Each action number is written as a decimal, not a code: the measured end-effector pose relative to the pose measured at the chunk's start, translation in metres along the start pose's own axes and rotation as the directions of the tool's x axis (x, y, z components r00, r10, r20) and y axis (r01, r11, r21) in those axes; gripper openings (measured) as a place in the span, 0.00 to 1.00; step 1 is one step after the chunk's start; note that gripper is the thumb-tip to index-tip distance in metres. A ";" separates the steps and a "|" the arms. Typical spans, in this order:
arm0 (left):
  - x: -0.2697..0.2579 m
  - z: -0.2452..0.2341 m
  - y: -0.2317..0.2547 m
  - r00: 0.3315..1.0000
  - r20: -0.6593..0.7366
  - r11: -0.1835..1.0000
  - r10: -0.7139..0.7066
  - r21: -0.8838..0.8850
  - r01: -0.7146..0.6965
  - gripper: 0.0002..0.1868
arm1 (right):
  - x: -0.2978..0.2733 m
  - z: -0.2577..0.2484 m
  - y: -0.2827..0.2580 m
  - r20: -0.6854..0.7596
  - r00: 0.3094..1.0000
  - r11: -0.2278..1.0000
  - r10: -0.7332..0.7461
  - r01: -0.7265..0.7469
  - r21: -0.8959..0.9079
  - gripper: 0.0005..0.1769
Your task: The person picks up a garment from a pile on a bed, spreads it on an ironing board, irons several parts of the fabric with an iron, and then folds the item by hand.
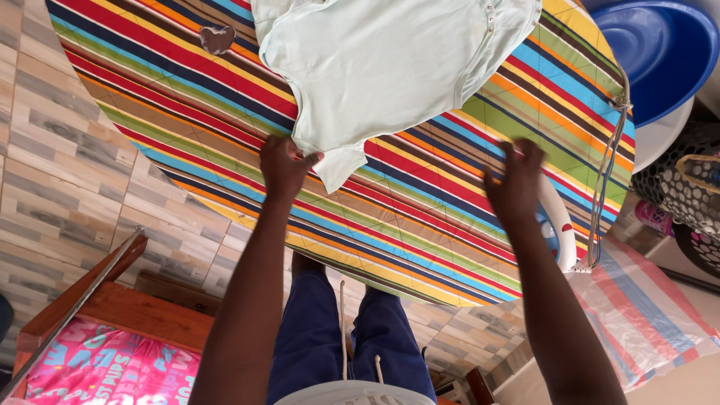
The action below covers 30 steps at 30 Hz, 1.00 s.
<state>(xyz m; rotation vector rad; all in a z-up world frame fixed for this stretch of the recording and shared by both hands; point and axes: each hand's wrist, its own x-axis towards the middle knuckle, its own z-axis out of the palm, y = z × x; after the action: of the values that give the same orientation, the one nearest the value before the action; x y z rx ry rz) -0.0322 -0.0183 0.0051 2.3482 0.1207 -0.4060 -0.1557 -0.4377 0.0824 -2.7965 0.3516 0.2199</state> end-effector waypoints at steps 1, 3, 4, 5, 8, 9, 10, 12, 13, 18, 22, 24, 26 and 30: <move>-0.005 0.007 0.005 0.999 0.022 0.999 -0.044 -0.027 0.044 0.24 | 0.016 0.010 -0.015 0.007 0.998 0.997 -0.068 0.068 0.041 0.29; -0.019 0.019 0.011 0.985 0.065 0.978 -0.159 -0.129 0.166 0.20 | 0.051 0.032 -0.038 -0.042 0.967 0.966 -0.250 0.246 -0.081 0.32; -0.026 0.025 0.015 0.970 0.083 0.949 -0.228 -0.205 0.241 0.19 | 0.066 0.039 -0.045 -0.050 0.965 0.962 -0.259 0.254 -0.098 0.32; -0.030 0.028 0.017 0.950 0.106 0.908 -0.294 -0.278 0.312 0.18 | 0.080 0.045 -0.048 -0.058 0.961 0.959 -0.269 0.261 -0.114 0.32; -0.041 0.034 0.015 0.941 0.189 0.767 -0.282 -0.545 0.339 0.19 | 0.113 0.058 -0.049 -0.124 0.968 0.975 -0.219 0.215 -0.048 0.21; -0.042 0.036 0.014 0.941 0.197 0.729 -0.277 -0.594 0.339 0.20 | 0.118 0.057 -0.048 -0.161 0.956 0.969 -0.246 0.245 -0.028 0.16; -0.043 0.037 0.012 0.941 0.202 0.689 -0.271 -0.642 0.336 0.21 | 0.124 0.054 -0.047 -0.199 0.941 0.961 -0.274 0.278 -0.008 0.11; -0.046 0.034 0.009 0.938 0.224 0.619 -0.264 -0.707 0.343 0.22 | 0.125 0.045 -0.047 -0.239 0.909 0.937 -0.343 0.350 -0.012 0.07; -0.050 0.029 0.007 0.934 0.241 0.590 -0.263 -0.726 0.354 0.22 | 0.120 0.039 -0.047 -0.238 0.892 0.921 -0.384 0.387 -0.035 0.06; -0.105 -0.035 0.003 0.800 0.443 0.384 -0.406 -0.711 0.589 0.26 | 0.047 0.010 -0.048 -0.072 0.897 0.891 -0.436 0.441 0.105 0.10; -0.186 -0.130 0.028 0.654 0.668 0.009 -0.356 -0.697 0.717 0.30 | -0.070 -0.022 -0.062 0.195 0.896 0.834 -0.400 0.268 0.482 0.18; -0.209 -0.165 0.049 0.616 0.704 -0.098 -0.355 -0.683 0.724 0.30 | -0.116 -0.045 -0.068 0.653 0.738 0.820 -0.168 -0.263 0.508 0.11; -0.221 -0.186 0.068 0.591 0.722 -0.184 -0.360 -0.675 0.714 0.28 | -0.148 -0.060 -0.071 0.834 0.545 0.718 -0.088 -0.546 0.432 0.09; -0.193 -0.171 0.087 0.732 0.610 -0.197 -0.303 -0.792 0.579 0.20 | -0.157 -0.035 -0.063 0.708 0.681 0.447 -0.186 -0.583 0.678 0.10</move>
<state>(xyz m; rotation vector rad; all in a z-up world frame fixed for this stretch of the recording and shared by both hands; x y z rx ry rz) -0.1541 0.0426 0.2407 0.6114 0.9054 -0.6156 -0.2855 -0.3570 0.1626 -1.4063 0.4557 0.8744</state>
